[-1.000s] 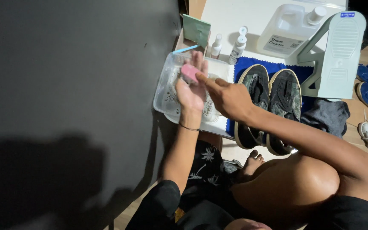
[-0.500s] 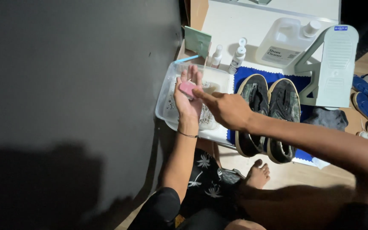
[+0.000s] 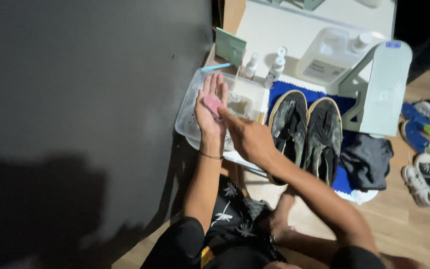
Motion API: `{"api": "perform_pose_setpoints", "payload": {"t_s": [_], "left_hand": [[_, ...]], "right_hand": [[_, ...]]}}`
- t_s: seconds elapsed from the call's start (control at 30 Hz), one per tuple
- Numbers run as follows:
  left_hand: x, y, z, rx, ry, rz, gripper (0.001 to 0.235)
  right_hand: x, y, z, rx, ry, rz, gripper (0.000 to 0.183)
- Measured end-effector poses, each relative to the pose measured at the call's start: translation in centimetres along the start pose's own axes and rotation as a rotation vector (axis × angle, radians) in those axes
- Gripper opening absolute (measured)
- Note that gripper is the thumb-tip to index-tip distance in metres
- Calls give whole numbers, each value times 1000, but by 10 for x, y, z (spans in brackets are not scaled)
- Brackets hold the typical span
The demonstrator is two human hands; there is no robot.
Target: The person sits on the floor and cleans a pair of black shoes. They apply liquid from a bottle into a plastic container with water, then use a pink brush to scrub the shoes and the laces.
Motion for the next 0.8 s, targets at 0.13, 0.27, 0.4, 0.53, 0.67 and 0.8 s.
{"api": "perform_pose_setpoints", "payload": {"t_s": [0.13, 0.27, 0.4, 0.53, 0.67, 0.8], "left_hand": [[20, 23, -5, 10, -11, 92, 64], [31, 57, 10, -5, -19, 41, 68], [26, 56, 33, -166, 199, -22, 53], [-34, 24, 15, 45, -372, -84, 47], [7, 26, 5, 203, -217, -17, 43], [-22, 21, 9, 52, -101, -149, 44]], "right_hand": [[1, 12, 11, 32, -18, -31, 38], [18, 7, 3, 63, -56, -109, 47], [4, 9, 4, 121, -136, -233, 51], [-5, 23, -3, 128, -207, -440, 55], [-19, 28, 1, 118, -314, -559, 48], [-3, 25, -5, 142, -294, -470, 46]]}}
Point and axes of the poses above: each hand's wrist, its own y-axis away from the middle knuckle, its own x-axis out of the palm, z = x × y, the point moved 8 cm from there along -y, towards the middle knuckle, and after that the axes turned 7 degrees about z, right-handed, at the moved point
